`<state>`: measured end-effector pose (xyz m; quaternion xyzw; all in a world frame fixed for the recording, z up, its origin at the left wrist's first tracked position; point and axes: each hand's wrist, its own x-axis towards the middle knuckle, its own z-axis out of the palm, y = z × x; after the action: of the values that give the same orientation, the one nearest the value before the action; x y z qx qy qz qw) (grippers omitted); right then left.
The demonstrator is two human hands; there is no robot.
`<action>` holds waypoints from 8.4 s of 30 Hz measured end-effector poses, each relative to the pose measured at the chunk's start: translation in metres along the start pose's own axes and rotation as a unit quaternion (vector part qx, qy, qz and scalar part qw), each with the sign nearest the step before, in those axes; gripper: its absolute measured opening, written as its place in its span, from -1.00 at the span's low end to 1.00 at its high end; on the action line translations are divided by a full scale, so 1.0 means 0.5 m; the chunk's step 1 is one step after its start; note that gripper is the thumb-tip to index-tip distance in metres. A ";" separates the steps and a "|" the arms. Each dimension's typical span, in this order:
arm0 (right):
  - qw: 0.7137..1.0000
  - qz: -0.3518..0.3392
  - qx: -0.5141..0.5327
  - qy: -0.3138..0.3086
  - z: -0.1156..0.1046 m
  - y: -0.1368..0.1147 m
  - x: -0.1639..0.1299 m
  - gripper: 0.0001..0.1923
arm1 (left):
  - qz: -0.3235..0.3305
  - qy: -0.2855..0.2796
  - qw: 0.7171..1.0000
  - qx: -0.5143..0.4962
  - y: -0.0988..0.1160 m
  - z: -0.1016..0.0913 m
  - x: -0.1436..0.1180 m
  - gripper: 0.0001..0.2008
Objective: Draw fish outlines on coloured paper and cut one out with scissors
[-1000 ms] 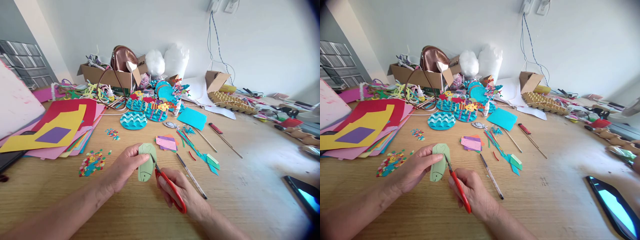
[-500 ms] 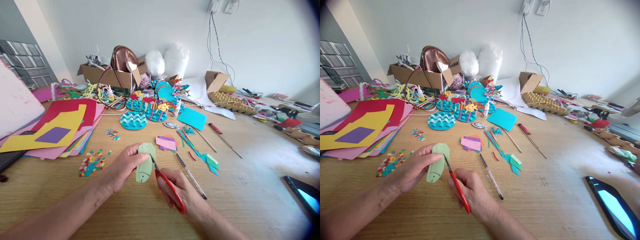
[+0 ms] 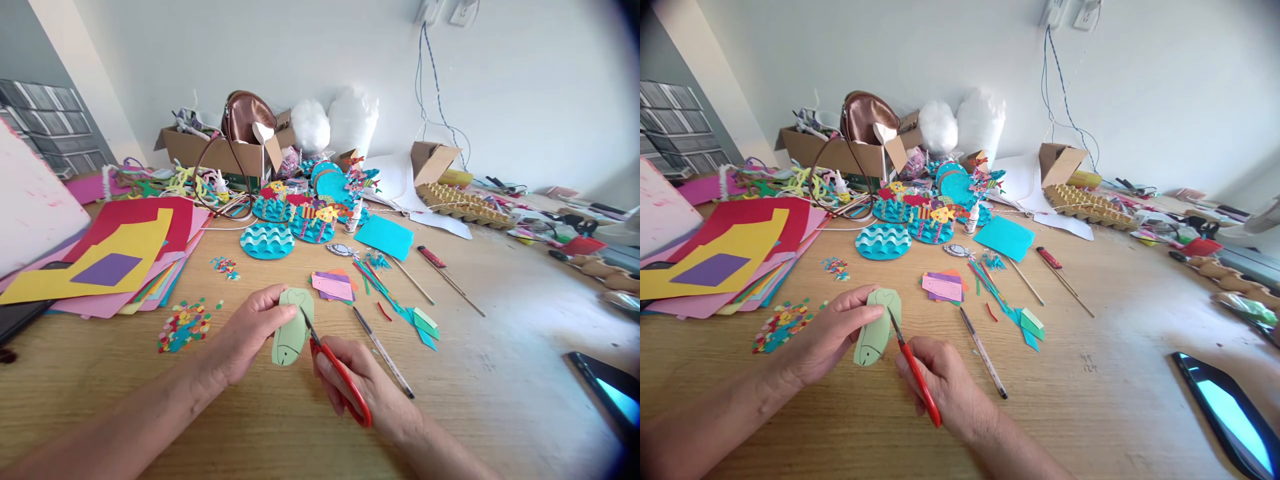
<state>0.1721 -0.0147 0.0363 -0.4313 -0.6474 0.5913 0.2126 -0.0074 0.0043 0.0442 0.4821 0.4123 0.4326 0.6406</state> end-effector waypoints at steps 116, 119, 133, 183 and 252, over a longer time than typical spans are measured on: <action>0.997 -0.056 0.059 0.005 0.021 0.007 -0.001 -0.43 | 0.005 0.008 1.000 -0.029 -0.011 0.029 -0.010 -0.78; 0.996 -0.053 0.065 0.004 0.021 0.010 -0.001 -0.43 | 0.007 0.001 0.999 -0.033 -0.013 0.029 -0.010 -0.79; 0.998 -0.039 0.054 0.008 0.021 0.001 -0.001 -0.46 | 0.013 -0.002 1.000 -0.017 -0.010 0.026 -0.010 -0.80; 0.999 -0.025 0.046 -0.009 0.011 0.004 0.001 -0.58 | -0.027 -0.078 0.996 0.012 0.003 0.000 -0.004 -0.76; 0.993 -0.027 -0.076 -0.089 -0.005 0.003 -0.003 -0.49 | -0.080 -0.284 0.942 0.159 0.037 -0.089 0.016 -0.75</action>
<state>0.1753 -0.0148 0.0356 -0.3742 -0.7182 0.5705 0.1371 -0.0501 0.0264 0.0527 0.6462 0.3140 0.1532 0.6785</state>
